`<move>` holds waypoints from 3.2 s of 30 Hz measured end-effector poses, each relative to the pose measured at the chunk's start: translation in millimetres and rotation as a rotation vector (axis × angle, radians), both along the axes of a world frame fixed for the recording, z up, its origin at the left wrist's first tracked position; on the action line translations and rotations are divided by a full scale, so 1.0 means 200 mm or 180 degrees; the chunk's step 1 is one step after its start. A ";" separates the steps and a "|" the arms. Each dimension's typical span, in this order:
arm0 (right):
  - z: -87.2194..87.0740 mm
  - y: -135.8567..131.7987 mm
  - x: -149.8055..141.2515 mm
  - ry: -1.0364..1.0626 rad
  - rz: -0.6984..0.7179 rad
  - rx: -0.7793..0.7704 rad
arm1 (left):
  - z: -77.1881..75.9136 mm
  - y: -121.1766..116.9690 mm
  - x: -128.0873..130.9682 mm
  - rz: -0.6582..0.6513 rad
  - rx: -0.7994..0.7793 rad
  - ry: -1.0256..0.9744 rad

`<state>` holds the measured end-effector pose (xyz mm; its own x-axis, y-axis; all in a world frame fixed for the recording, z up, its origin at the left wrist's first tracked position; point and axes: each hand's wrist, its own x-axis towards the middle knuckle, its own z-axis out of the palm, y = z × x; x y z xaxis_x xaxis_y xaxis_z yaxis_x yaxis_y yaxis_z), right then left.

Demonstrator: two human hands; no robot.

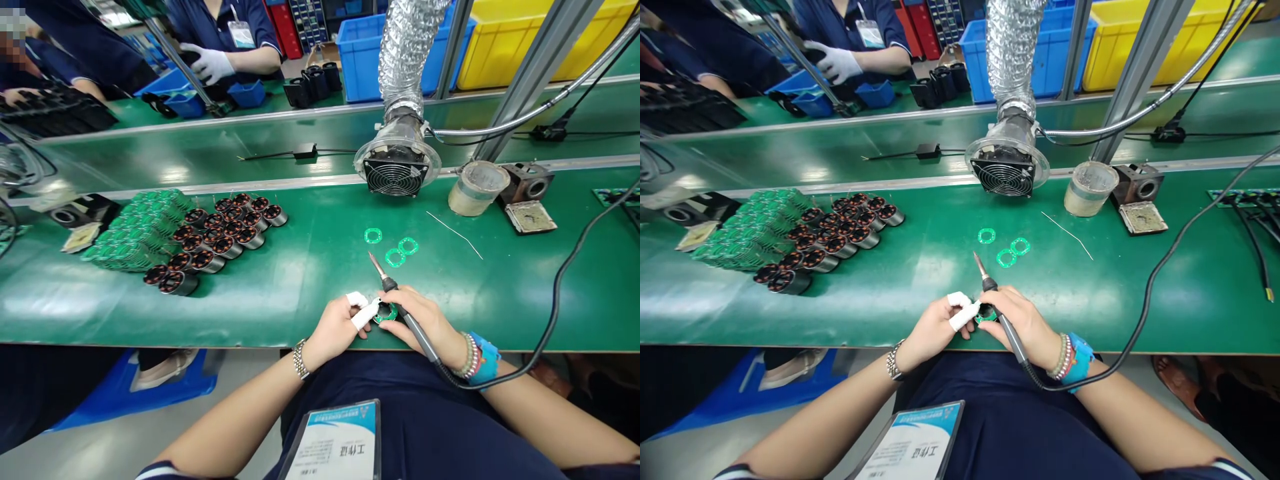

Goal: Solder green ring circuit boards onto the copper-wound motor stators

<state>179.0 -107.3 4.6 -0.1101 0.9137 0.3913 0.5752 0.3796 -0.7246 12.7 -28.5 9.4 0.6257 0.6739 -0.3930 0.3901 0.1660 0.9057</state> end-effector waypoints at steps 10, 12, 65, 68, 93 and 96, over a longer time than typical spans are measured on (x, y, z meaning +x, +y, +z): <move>0.01 0.01 0.01 0.0032 -0.0011 -0.0150 | 0.02 0.08 0.01 -0.0123 0.0030 -0.0237; 0.02 0.01 0.03 0.0024 0.0018 -0.0223 | 0.02 0.06 0.00 -0.0202 0.0367 -0.0104; -0.01 -0.01 0.02 0.0022 0.0010 0.0045 | 0.02 0.01 0.03 -0.0322 0.2151 0.0144; -0.01 -0.01 0.02 0.0015 0.0027 0.0043 | 0.02 -0.01 0.04 -0.0015 0.0877 0.0118; -0.01 -0.01 0.02 0.0026 -0.0022 0.0069 | 0.01 0.06 0.02 -0.0195 -0.0373 -0.0735; -0.01 -0.01 0.02 0.0005 -0.0045 0.0088 | -0.01 0.00 0.06 0.0264 -0.0404 -0.0800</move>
<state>182.6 -109.4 2.8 -0.0966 0.9040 0.4165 0.5796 0.3913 -0.7148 24.0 -27.7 7.7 0.6589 0.6821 -0.3171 0.1367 0.3061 0.9422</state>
